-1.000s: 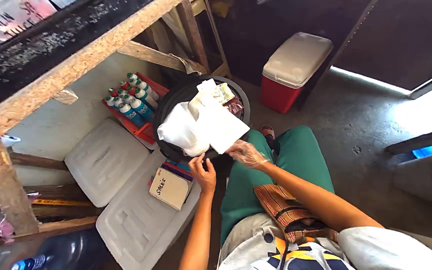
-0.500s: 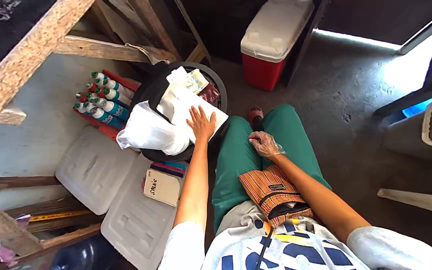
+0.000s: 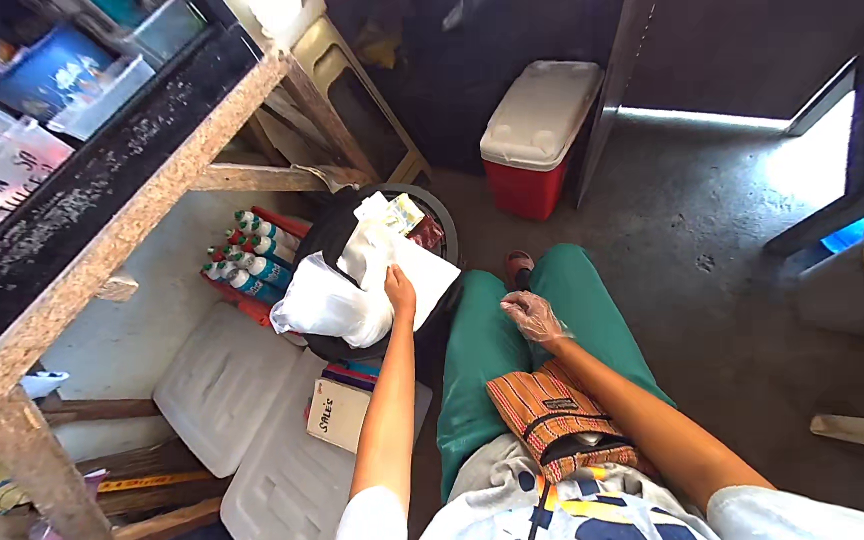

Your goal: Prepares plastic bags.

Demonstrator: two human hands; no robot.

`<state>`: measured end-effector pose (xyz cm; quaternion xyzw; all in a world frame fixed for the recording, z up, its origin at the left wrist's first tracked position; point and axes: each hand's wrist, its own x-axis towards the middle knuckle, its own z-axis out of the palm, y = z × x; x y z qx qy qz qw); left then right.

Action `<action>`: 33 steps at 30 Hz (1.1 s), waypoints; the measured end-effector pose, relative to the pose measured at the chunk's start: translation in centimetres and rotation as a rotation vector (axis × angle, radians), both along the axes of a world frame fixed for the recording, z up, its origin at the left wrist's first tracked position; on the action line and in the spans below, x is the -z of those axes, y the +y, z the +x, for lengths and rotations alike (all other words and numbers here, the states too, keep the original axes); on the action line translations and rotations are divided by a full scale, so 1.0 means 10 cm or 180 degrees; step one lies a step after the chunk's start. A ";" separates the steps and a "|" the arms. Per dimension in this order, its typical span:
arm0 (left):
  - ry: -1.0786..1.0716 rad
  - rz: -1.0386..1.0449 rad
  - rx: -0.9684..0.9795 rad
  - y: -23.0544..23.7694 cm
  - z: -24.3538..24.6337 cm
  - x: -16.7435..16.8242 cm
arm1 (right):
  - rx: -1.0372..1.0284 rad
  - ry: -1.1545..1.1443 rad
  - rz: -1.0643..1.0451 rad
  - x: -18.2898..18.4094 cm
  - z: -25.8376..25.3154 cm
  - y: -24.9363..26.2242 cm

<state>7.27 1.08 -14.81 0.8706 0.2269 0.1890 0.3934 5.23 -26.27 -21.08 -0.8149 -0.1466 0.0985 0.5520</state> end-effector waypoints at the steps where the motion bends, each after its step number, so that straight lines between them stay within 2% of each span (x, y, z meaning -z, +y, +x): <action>1: -0.0029 -0.0011 0.0296 -0.04 -0.09 -0.16 | 0.0088 0.0104 0.0227 -0.10 0.04 0.00; 4: 0.0208 0.0395 0.1456 -0.30 -0.52 -0.56 | -0.0528 0.1094 0.0736 -0.47 0.15 0.01; 6: 0.0397 0.0854 0.2064 -0.58 -0.77 -0.62 | -0.0918 0.1639 0.1221 -0.61 0.17 0.14; 9: 0.0681 0.1266 0.2636 -1.01 -1.09 -0.54 | -0.0696 0.1725 0.1328 -0.90 0.17 0.32; 11: 0.0979 0.1068 0.2976 -1.17 -1.28 -0.52 | -0.0548 0.1525 0.1184 -0.88 0.16 0.39; 12: 0.1026 0.0714 0.3102 -1.19 -1.35 -0.54 | -0.0524 0.1500 0.1146 -0.87 0.14 0.41; 13: 0.0887 0.0220 0.3046 -1.16 -1.40 -0.59 | -0.0535 0.1515 0.1167 -0.89 0.11 0.39; 14: 0.0515 -0.0203 0.2719 -1.10 -1.44 -0.63 | -0.0534 0.1484 0.1271 -0.89 0.07 0.34; 16: -0.0400 -0.0577 0.1651 -0.89 -1.41 -0.65 | -0.0650 0.1392 0.1596 -0.93 -0.02 0.19; 17: -0.0637 -0.0709 0.1125 -0.77 -1.37 -0.67 | -0.0805 0.1347 0.1706 -0.96 -0.07 0.10; 19: -0.0417 -0.1287 0.0663 -0.57 -1.28 -0.73 | -0.1199 0.1321 0.1825 -1.07 -0.17 -0.01; 22: -0.0146 -0.2385 0.0823 -0.61 -1.22 -0.73 | -0.1597 0.1374 0.1906 -1.18 -0.26 -0.04; 26: -0.1010 -0.3056 0.1152 -0.71 -1.15 -0.61 | -0.1845 0.0740 0.2193 -1.09 -0.35 -0.01; 29: -0.1212 -0.2670 0.0893 -0.81 -1.11 -0.82 | -0.1878 0.0340 0.2191 -1.16 -0.39 -0.09; 33: -0.1595 -0.2010 0.1555 -0.86 -1.23 -1.14 | -0.1697 -0.0242 0.2052 -1.56 -0.32 -0.20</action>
